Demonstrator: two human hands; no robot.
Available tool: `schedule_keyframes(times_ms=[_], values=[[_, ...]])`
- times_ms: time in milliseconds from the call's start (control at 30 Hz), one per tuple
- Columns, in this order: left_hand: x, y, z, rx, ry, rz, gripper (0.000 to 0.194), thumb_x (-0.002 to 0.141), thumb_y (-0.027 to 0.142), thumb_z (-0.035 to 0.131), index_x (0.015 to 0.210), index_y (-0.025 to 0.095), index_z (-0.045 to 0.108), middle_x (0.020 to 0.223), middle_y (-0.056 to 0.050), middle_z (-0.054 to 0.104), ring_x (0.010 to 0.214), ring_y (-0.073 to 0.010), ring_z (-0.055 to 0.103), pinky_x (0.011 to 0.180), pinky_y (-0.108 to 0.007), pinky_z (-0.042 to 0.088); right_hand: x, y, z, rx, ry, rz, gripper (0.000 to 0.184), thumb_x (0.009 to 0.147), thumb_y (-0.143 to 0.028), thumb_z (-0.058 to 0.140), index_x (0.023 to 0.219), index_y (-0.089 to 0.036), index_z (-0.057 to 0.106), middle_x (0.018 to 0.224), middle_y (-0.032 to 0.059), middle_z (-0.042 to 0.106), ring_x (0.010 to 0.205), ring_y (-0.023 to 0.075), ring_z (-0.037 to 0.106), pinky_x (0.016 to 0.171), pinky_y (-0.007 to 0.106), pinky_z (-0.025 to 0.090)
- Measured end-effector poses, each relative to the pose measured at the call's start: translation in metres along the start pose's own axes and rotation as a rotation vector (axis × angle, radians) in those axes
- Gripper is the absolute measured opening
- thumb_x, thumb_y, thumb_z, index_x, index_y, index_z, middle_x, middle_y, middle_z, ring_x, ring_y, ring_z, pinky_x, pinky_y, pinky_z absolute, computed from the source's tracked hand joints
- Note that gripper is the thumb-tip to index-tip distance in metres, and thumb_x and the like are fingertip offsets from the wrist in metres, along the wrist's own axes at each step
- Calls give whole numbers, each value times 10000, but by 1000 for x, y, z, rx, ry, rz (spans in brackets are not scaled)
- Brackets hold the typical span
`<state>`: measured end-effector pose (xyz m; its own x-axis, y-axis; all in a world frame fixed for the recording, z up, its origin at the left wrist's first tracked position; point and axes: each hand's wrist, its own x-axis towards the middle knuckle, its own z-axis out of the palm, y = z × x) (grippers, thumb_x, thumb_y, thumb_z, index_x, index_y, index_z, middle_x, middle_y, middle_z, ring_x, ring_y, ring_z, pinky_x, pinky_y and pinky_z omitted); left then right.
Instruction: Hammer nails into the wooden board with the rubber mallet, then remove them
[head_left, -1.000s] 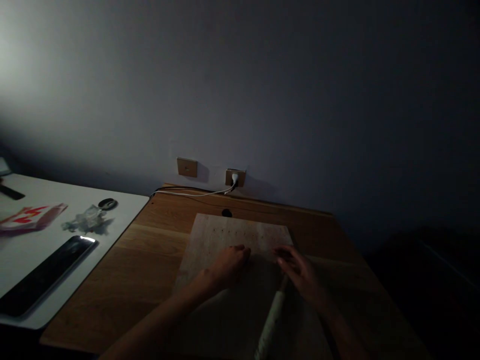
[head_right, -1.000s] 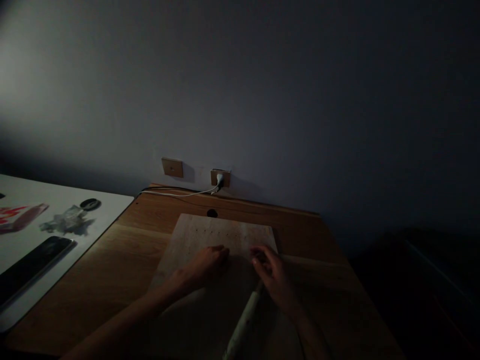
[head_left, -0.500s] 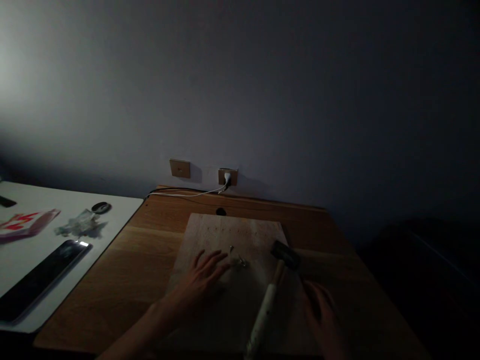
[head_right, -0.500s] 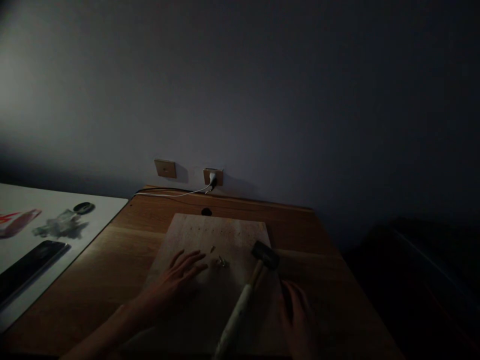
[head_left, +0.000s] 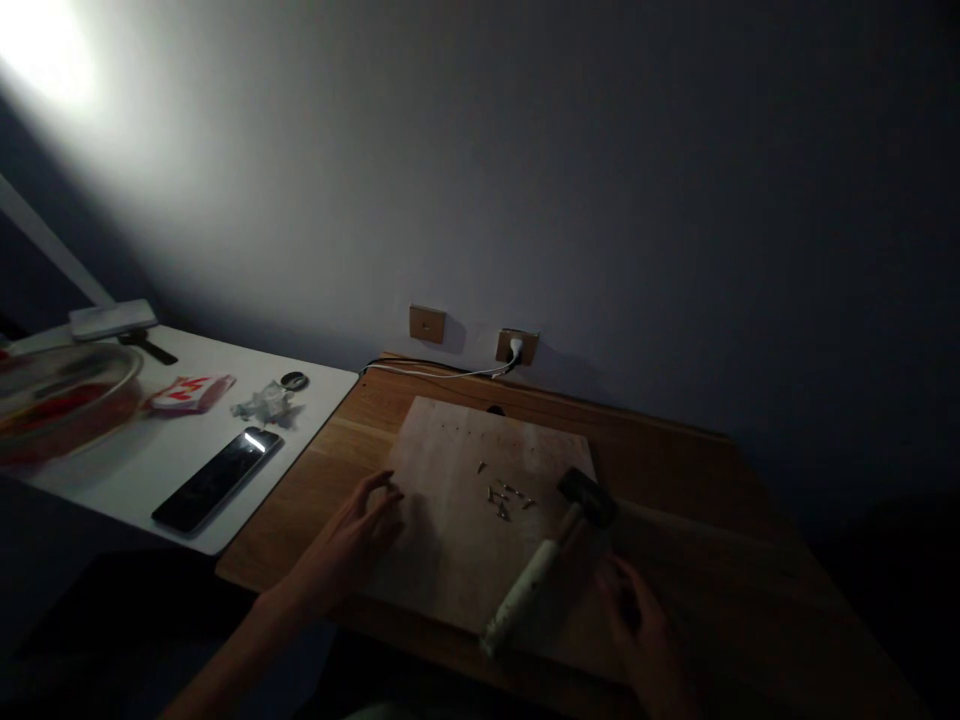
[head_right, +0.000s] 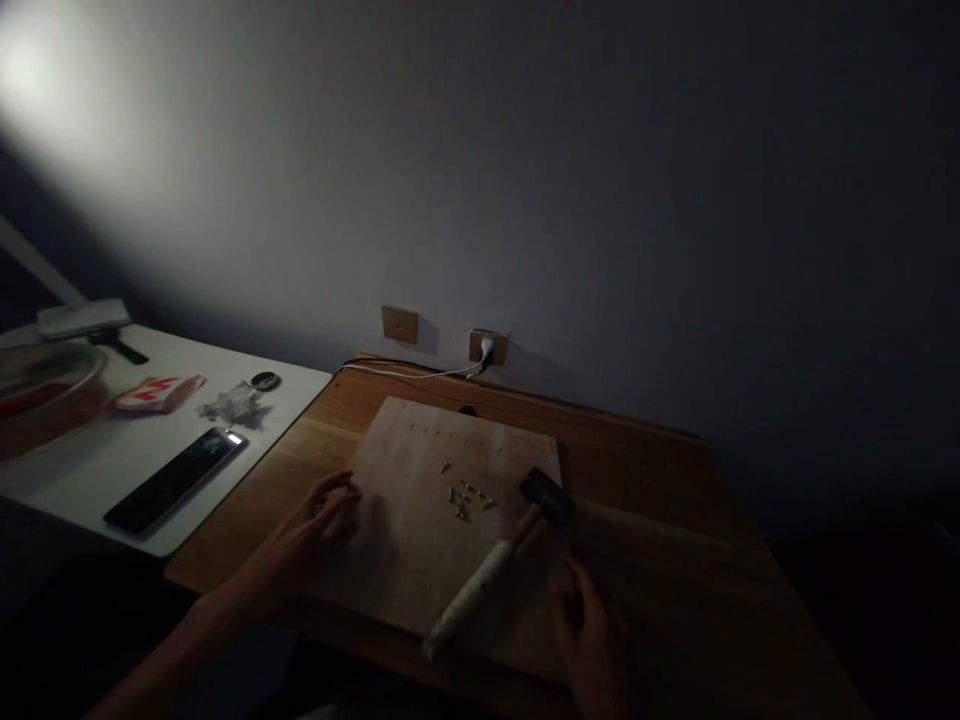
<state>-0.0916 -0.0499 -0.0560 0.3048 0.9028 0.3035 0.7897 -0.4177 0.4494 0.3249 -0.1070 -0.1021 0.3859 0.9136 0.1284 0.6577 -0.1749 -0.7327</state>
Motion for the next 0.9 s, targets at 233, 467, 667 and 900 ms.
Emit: schedule_keyframes(times_ms=[233,467,667,900], values=[[-4,-55,-31,137,107,-107,370,1006,461,440,1224,227,625,1529,-149,421,1085,-253,690,891,-387,616,-5,-56,42,5,-94,-247,416,922,-497,515,1151,-202,699,1194,147,737,1123,315,681,975,503,553],[-10,-99,-59,381,102,-197,320,941,374,488,1186,224,629,1472,-152,485,1331,-384,521,1009,-569,514,-7,-96,68,-52,-199,-408,346,970,-402,506,1191,-227,706,1180,111,738,1113,267,688,949,431,588],[-8,-103,-62,385,108,-234,356,970,396,430,1220,208,600,1467,-156,466,1221,-333,610,972,-530,532,-6,-100,74,-82,-168,-551,355,999,-330,492,1293,-200,644,1378,118,643,1277,264,592,1066,477,520],[1,-79,-58,373,148,-225,394,971,470,470,1222,202,613,1252,-139,567,1046,-279,646,947,-469,522,-7,-98,75,-132,-161,-653,328,1010,-315,490,1262,-225,680,1247,106,710,1280,273,577,1030,469,539]])
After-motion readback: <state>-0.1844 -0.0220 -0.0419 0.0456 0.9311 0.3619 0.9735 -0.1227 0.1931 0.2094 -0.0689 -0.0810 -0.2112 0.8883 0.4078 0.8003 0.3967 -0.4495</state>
